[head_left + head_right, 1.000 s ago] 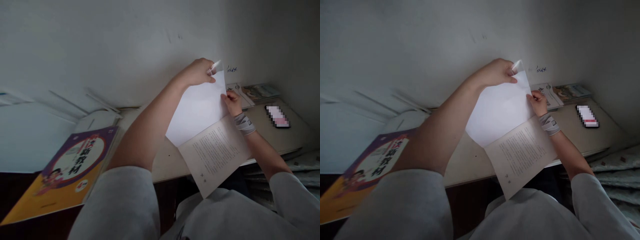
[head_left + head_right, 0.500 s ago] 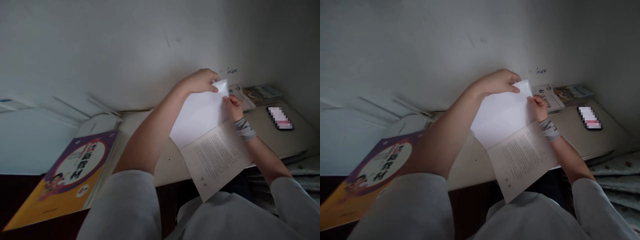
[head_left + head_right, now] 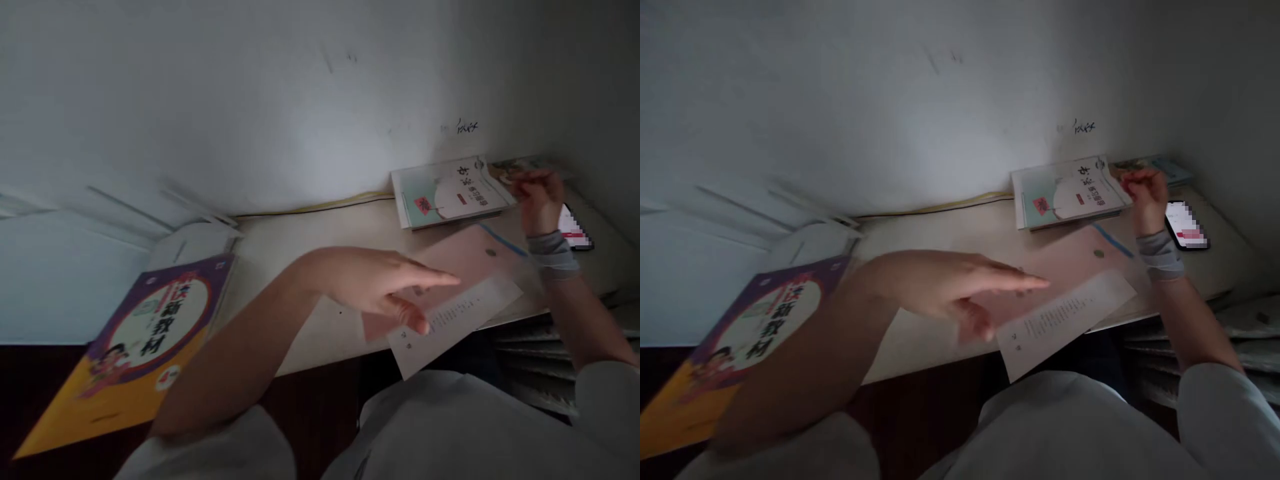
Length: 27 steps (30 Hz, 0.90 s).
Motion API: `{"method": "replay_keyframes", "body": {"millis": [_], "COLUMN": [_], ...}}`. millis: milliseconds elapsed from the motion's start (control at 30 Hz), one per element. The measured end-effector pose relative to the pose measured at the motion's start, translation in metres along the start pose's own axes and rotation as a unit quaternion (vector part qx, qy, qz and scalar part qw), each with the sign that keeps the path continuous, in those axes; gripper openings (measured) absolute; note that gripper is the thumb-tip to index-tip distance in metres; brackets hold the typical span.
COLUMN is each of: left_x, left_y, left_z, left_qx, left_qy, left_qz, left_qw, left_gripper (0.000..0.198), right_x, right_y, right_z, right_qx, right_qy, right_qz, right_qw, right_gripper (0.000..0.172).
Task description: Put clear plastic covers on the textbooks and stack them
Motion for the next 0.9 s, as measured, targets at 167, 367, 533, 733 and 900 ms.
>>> {"method": "replay_keyframes", "body": {"millis": [167,367,533,733,900], "left_x": [0.032,0.125,0.11,0.087,0.074], "left_y": [-0.068,-0.137,-0.139,-0.142,-0.168], "left_z": [-0.013,-0.033,-0.017,-0.022,-0.036], "left_qx": [-0.043,-0.151,-0.195,-0.182,-0.185], "left_qy": [0.095,0.076,0.178,0.202,0.132], "left_qz": [-0.084,-0.214,-0.239,-0.243,-0.151], "left_qw": [0.991,0.962,0.935,0.931,0.962], "left_gripper": [0.062,0.071,0.066,0.042,0.028], "right_x": [0.017,0.063,0.042,0.062,0.069], "right_y": [-0.054,-0.019,0.002,-0.048,-0.061], "right_z": [0.058,0.186,0.181,0.238,0.275], "right_qx": [-0.079,-0.195,-0.151,-0.259,-0.363], "right_qy": [-0.289,-0.584,-0.558,-0.612,-0.533], "right_qz": [0.214,0.411,0.472,0.381,0.342], "right_qw": [0.93,0.672,0.665,0.642,0.684], "right_gripper": [0.032,0.068,0.068,0.078,0.043]}}
Point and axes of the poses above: each hand's wrist, its own z-axis away from the middle knuckle, its own x-axis out of the palm, y = z × x, the point moved 7 cm from there along -z, towards the middle knuckle
